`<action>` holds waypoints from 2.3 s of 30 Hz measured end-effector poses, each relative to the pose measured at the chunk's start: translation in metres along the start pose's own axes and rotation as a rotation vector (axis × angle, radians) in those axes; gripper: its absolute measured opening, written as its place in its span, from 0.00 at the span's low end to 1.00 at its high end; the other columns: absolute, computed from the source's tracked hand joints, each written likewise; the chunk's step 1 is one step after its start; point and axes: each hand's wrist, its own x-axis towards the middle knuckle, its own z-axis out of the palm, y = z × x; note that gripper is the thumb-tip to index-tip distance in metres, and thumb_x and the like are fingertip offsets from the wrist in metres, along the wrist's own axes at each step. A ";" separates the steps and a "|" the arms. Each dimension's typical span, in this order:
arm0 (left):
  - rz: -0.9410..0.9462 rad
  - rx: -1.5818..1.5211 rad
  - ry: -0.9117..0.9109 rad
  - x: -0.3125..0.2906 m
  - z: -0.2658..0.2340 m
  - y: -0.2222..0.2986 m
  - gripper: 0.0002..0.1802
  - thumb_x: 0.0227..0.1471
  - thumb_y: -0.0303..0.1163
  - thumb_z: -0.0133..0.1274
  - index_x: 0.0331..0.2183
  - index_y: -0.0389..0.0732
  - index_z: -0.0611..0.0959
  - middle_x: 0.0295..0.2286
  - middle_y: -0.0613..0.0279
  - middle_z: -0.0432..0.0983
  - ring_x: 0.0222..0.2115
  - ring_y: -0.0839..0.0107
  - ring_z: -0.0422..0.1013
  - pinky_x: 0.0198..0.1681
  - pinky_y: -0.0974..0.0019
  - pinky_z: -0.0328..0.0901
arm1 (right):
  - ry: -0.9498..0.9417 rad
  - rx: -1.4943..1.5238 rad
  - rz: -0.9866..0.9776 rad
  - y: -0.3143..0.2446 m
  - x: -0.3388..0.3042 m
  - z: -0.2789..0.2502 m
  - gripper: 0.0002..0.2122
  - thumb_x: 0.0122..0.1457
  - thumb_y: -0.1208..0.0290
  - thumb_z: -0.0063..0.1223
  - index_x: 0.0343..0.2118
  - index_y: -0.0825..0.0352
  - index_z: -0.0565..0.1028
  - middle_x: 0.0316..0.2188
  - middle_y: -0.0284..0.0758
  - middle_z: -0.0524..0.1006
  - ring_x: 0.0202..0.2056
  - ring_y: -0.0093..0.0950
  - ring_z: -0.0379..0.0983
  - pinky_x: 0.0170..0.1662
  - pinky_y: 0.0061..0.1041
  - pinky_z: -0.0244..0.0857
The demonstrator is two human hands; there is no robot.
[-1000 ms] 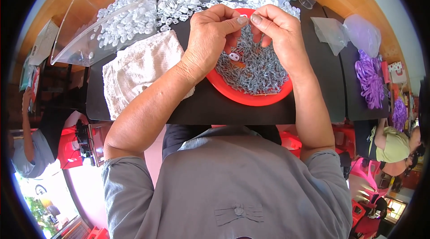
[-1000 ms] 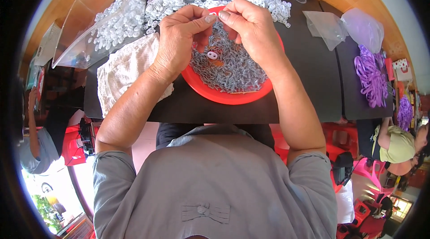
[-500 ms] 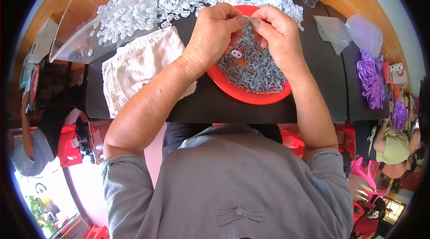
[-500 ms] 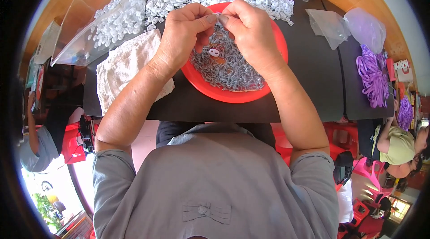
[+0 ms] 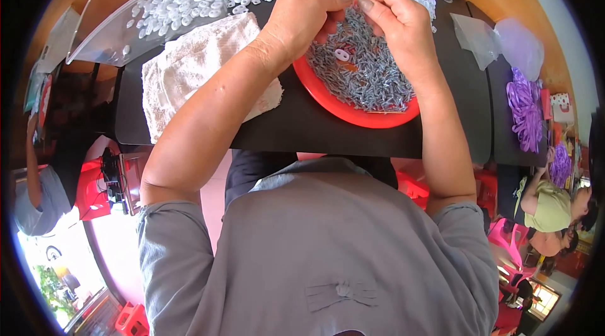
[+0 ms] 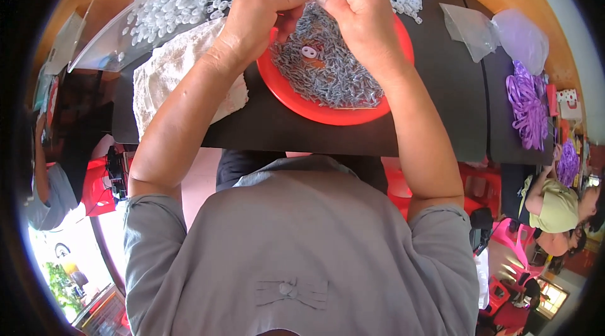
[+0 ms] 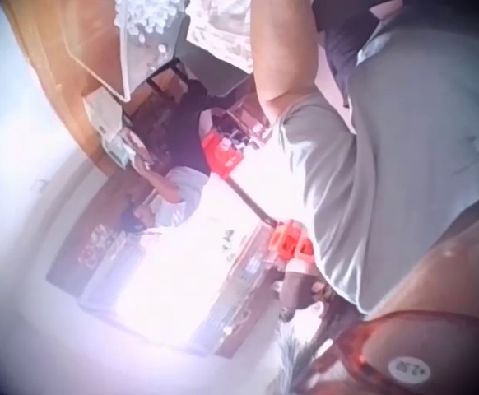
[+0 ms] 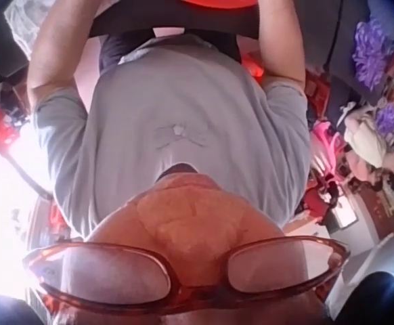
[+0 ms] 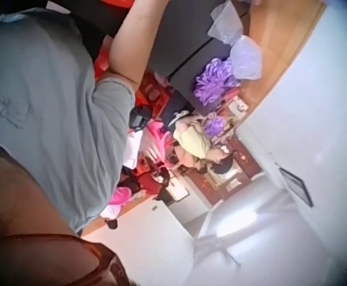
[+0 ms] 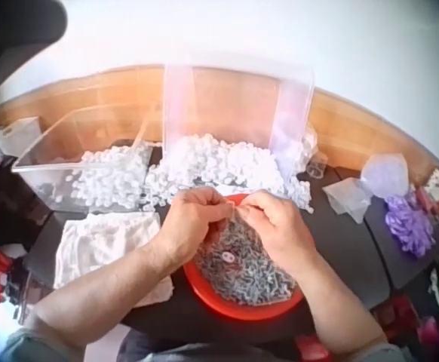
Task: Assembling small plastic parts with metal springs at a workbench.
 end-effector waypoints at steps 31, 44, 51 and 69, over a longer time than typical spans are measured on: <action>0.025 -0.380 0.127 -0.001 -0.001 -0.002 0.08 0.57 0.27 0.47 0.32 0.32 0.76 0.27 0.56 0.76 0.26 0.67 0.73 0.28 0.66 0.67 | -0.450 -0.619 -0.081 -0.022 -0.014 0.002 0.06 0.47 0.75 0.57 0.26 0.69 0.71 0.23 0.40 0.76 0.27 0.40 0.74 0.31 0.37 0.66; -0.203 -0.861 0.067 0.000 0.008 -0.005 0.04 0.54 0.27 0.48 0.32 0.36 0.75 0.31 0.54 0.75 0.33 0.65 0.71 0.38 0.64 0.65 | -0.019 -0.071 -0.199 -0.029 -0.012 0.032 0.05 0.53 0.83 0.55 0.31 0.69 0.72 0.26 0.34 0.78 0.26 0.23 0.75 0.29 0.21 0.68; -0.206 -0.872 0.067 -0.002 0.008 -0.004 0.05 0.54 0.27 0.47 0.33 0.37 0.74 0.32 0.51 0.76 0.32 0.63 0.72 0.37 0.62 0.65 | -0.053 0.076 0.074 -0.037 -0.015 0.036 0.05 0.55 0.82 0.54 0.34 0.70 0.74 0.25 0.34 0.78 0.24 0.21 0.73 0.27 0.21 0.65; 0.199 -0.201 0.136 -0.016 0.021 -0.005 0.08 0.55 0.28 0.51 0.33 0.33 0.78 0.25 0.61 0.76 0.28 0.75 0.72 0.35 0.72 0.67 | 0.043 0.577 0.497 -0.029 0.000 -0.015 0.06 0.59 0.72 0.53 0.33 0.70 0.75 0.25 0.31 0.75 0.24 0.20 0.71 0.25 0.15 0.57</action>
